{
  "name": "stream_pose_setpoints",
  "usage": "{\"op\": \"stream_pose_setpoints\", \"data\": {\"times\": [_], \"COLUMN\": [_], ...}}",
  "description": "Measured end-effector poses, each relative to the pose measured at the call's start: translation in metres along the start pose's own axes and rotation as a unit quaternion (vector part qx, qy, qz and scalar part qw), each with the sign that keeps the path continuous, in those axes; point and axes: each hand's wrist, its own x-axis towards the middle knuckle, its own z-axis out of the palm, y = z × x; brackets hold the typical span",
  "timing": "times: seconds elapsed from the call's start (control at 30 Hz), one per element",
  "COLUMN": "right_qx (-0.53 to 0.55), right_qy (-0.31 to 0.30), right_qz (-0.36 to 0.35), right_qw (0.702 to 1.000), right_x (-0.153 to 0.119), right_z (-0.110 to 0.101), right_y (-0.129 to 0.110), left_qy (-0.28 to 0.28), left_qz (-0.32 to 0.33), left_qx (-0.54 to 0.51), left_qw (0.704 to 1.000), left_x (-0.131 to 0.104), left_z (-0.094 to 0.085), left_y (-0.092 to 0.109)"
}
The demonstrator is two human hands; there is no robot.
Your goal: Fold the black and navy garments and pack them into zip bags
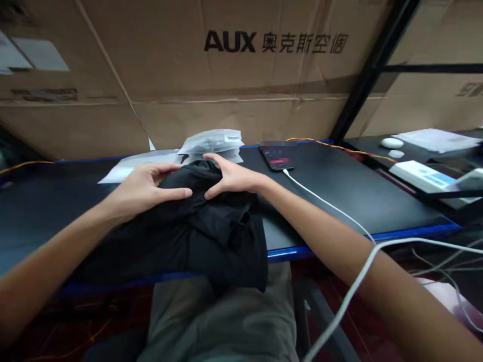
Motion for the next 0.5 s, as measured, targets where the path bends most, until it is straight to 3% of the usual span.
{"op": "stream_pose_setpoints", "data": {"times": [0.17, 0.23, 0.4, 0.5], "right_qx": [0.014, 0.04, 0.081, 0.075], "right_qy": [0.054, 0.057, 0.065, 0.022], "right_qz": [-0.033, -0.047, -0.043, -0.02], "right_qw": [0.998, 0.996, 0.994, 0.997], "right_x": [0.008, 0.011, 0.011, 0.005], "right_z": [-0.011, -0.014, -0.021, -0.029], "right_y": [0.016, 0.023, 0.025, 0.02], "left_qy": [-0.062, -0.039, 0.045, 0.109], "left_qz": [0.107, 0.132, 0.089, 0.146], "left_qx": [0.005, 0.059, 0.195, 0.253], "left_qw": [0.992, 0.989, 0.976, 0.95], "left_x": [-0.014, -0.013, -0.004, -0.004], "left_z": [0.009, 0.011, 0.011, 0.01], "left_y": [0.012, 0.006, -0.01, -0.009]}}
